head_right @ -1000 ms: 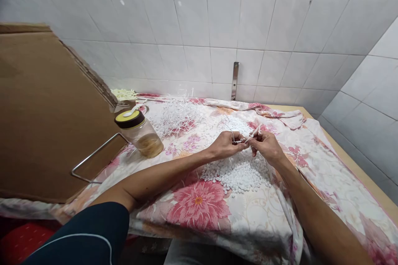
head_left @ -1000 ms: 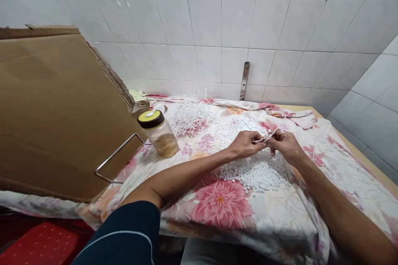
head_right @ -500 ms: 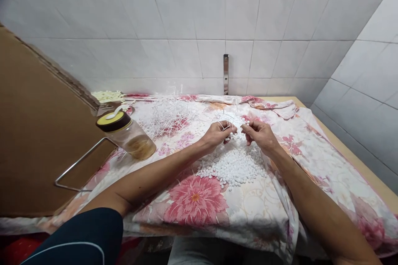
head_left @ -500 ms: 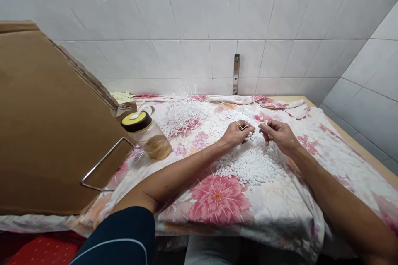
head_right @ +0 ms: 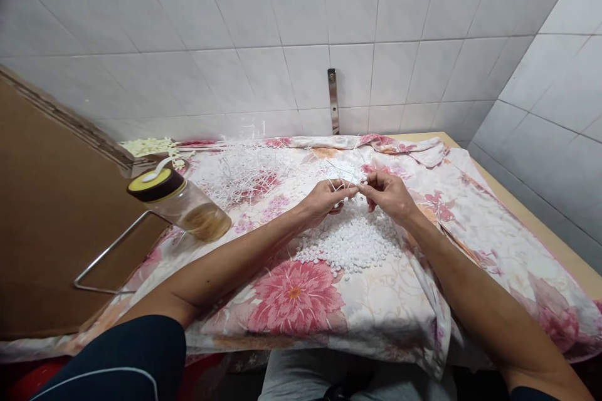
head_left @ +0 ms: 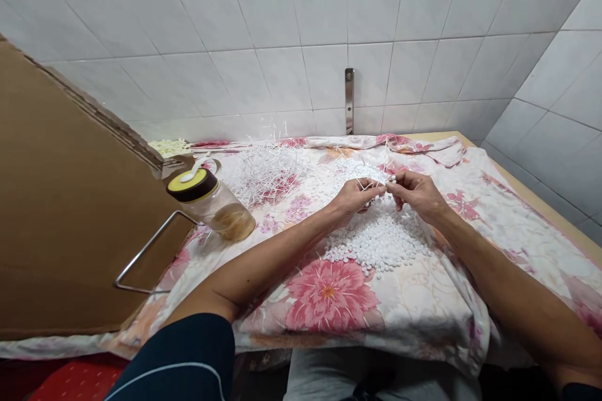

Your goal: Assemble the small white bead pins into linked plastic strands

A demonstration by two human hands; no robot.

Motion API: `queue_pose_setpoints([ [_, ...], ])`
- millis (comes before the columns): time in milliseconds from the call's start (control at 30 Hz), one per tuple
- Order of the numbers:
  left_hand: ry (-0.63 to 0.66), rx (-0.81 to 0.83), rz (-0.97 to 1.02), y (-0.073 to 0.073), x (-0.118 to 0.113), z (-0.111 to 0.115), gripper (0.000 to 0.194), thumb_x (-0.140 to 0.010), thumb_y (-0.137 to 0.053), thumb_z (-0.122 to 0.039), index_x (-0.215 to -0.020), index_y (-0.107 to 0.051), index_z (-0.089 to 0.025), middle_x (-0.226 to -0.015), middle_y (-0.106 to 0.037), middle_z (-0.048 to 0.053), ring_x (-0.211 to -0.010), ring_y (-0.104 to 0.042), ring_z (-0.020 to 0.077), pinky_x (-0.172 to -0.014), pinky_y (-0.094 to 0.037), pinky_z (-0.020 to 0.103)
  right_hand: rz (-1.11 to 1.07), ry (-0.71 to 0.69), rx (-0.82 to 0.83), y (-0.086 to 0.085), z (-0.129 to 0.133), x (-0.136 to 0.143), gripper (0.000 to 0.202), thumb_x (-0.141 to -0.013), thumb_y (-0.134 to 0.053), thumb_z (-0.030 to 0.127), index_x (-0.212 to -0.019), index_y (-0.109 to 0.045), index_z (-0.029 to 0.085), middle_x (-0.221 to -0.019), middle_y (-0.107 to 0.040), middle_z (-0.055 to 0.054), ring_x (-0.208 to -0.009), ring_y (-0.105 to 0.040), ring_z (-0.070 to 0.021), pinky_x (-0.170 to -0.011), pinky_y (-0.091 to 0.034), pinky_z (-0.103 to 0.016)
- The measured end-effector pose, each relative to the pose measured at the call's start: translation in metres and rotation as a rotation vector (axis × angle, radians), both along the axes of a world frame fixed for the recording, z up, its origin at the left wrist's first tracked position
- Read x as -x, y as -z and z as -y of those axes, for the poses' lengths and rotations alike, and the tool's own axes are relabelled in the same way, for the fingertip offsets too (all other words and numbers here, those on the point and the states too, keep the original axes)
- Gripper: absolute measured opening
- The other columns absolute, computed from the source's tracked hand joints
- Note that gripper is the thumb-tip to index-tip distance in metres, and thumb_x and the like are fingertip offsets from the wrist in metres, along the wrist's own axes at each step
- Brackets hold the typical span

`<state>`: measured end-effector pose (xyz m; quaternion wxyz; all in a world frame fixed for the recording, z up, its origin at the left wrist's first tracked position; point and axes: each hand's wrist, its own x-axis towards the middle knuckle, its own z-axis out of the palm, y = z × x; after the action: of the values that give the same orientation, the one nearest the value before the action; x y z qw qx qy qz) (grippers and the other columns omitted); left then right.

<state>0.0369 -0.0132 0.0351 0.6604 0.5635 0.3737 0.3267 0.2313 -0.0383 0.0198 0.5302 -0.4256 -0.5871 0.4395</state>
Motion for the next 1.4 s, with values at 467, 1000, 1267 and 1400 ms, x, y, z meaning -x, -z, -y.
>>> queue_pose_setpoints([
  [467, -0.010, 0.055, 0.062, -0.001, 0.001, 0.000, 0.055, -0.057, -0.092, -0.059, -0.071, -0.061, -0.016, -0.066, -0.045, -0.006, -0.055, -0.031, 0.0054, -0.052, -0.019, 0.024, -0.036, -0.101, 0.036, -0.005, 0.002, -0.001, 0.038, -0.078, -0.088, 0.050, -0.086, -0.068, 0.018, -0.060, -0.061, 0.003, -0.049, -0.055, -0.0106, -0.045, -0.055, -0.026],
  [1000, 0.011, 0.061, 0.111, -0.002, 0.003, -0.002, 0.050, -0.057, -0.093, -0.047, -0.084, -0.067, -0.015, -0.076, -0.062, -0.001, -0.052, -0.042, 0.0046, -0.048, -0.026, 0.022, -0.097, -0.073, 0.050, -0.009, 0.004, 0.001, 0.032, -0.077, -0.087, 0.043, -0.086, -0.069, 0.018, -0.063, -0.063, 0.003, -0.049, -0.054, -0.0105, -0.045, -0.055, -0.027],
  [1267, -0.030, -0.006, 0.029, -0.003, 0.003, 0.000, 0.045, -0.062, -0.089, -0.050, -0.082, -0.068, -0.015, -0.073, -0.064, -0.001, -0.050, -0.040, 0.0050, -0.047, -0.024, 0.023, -0.015, -0.122, 0.031, -0.011, 0.006, 0.002, 0.035, -0.081, -0.085, 0.048, -0.089, -0.071, 0.018, -0.066, -0.065, 0.001, -0.053, -0.056, -0.0114, -0.047, -0.056, -0.027],
  [1400, -0.068, -0.053, -0.026, -0.002, 0.003, 0.000, 0.046, -0.063, -0.088, -0.053, -0.082, -0.070, -0.015, -0.072, -0.064, -0.001, -0.050, -0.039, 0.0053, -0.047, -0.023, 0.023, 0.013, -0.083, 0.013, -0.012, 0.007, 0.005, 0.041, -0.075, -0.090, 0.052, -0.082, -0.069, 0.017, -0.064, -0.063, 0.001, -0.052, -0.055, -0.0114, -0.045, -0.055, -0.026],
])
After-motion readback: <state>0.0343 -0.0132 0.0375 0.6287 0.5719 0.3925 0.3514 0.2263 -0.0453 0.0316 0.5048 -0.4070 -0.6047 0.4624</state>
